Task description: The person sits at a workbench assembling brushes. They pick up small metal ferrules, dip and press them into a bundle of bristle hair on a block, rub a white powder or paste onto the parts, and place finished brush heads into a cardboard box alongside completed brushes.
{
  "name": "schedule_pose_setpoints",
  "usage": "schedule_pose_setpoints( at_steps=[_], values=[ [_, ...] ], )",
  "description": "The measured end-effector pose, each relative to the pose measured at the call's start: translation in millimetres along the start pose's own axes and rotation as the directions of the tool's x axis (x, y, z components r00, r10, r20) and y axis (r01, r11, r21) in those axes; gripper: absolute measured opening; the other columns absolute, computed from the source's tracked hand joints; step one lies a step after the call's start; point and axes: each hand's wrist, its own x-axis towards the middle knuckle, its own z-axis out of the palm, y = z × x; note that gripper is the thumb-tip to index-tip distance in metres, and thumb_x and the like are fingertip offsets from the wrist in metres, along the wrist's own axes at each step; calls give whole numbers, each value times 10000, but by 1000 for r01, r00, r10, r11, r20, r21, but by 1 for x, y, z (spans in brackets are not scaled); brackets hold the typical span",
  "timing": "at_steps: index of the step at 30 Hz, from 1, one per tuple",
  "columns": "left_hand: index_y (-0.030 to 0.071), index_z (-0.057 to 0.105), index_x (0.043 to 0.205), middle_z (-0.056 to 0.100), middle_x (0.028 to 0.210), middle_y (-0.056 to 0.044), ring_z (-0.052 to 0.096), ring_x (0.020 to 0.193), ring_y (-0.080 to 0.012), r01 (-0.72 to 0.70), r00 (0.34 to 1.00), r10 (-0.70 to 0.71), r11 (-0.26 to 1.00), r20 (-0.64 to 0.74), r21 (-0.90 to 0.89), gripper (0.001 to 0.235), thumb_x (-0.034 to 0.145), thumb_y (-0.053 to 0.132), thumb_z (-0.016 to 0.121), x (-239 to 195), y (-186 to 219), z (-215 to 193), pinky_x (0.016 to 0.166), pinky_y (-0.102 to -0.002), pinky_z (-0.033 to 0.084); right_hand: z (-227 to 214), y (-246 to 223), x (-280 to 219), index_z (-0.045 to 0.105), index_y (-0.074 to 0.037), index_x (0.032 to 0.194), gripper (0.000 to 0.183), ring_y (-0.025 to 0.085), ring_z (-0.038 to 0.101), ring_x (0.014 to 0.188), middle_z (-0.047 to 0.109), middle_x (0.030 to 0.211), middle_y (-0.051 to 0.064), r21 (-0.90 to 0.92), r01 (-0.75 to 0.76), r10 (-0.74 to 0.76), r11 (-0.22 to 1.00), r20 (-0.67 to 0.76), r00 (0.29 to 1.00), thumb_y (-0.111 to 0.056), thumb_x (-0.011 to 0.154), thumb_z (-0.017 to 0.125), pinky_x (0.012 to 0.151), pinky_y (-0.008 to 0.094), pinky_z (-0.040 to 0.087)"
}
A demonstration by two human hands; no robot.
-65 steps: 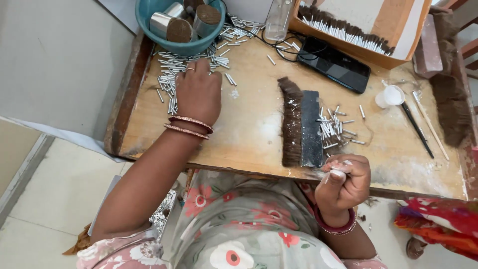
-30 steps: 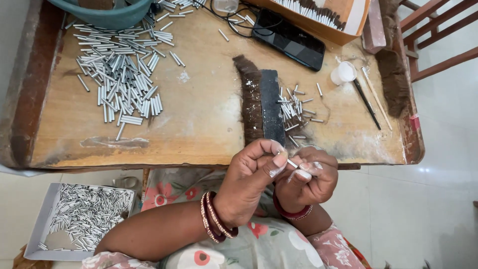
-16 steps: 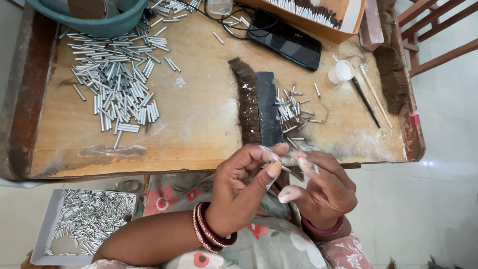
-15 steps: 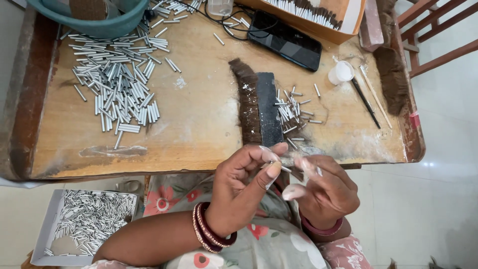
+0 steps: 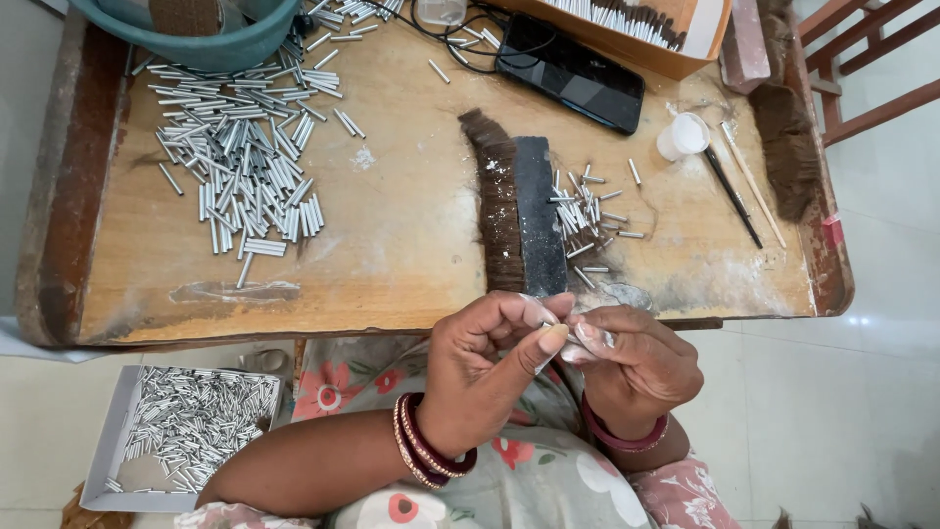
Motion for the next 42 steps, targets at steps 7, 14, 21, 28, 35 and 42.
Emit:
schedule_pose_setpoints(
  at_steps=[7,14,21,28,35,42],
  values=[
    [-45,636,1151,719,1222,-132,657,1179,-133,-41,999,40,999,33,20,157,1058,81,627,2,6,5,1029,-306,535,1,2,7,696,-2,940,188,187,739,771,737,887,163,49,1,0,999,-11,1000,58,814,822,616,236,595],
    [-56,674,1090,745,1125,-125,689,1201,-197,-112,993,107,979,38,170,128,1044,63,659,-3,10,6,1037,-330,548,0,5,5,674,-7,940,181,209,741,818,727,894,153,64,122,-123,991,20,992,22,847,826,669,272,604],
    [-48,676,1090,748,1101,-112,692,1212,-199,-150,989,147,968,30,201,124,1055,70,661,0,9,4,1057,-335,548,2,6,10,661,-10,933,149,213,745,803,733,913,188,60,108,-112,992,54,992,15,862,789,681,291,618],
    [-46,682,1082,756,1095,-128,708,1211,-214,-193,981,182,923,66,334,132,1057,83,668,6,8,-4,1060,-342,558,2,10,18,665,-19,917,156,195,765,803,747,911,165,87,104,-113,991,112,987,3,858,808,685,277,628],
    [45,383,1567,298,1667,-328,345,1592,-451,-414,891,341,336,300,846,711,964,100,757,38,61,-27,1299,-474,344,-7,26,54,709,3,1118,138,276,706,1118,710,1301,199,-430,-15,76,903,127,989,-21,985,738,977,334,556],
    [98,210,1639,104,1708,-290,160,1608,-494,-301,947,160,150,277,942,1010,826,171,804,45,40,-35,1331,-531,215,-7,30,36,713,-25,1115,294,245,683,1102,660,1325,162,-285,-130,231,950,353,907,-81,853,834,964,336,549]
  ],
)
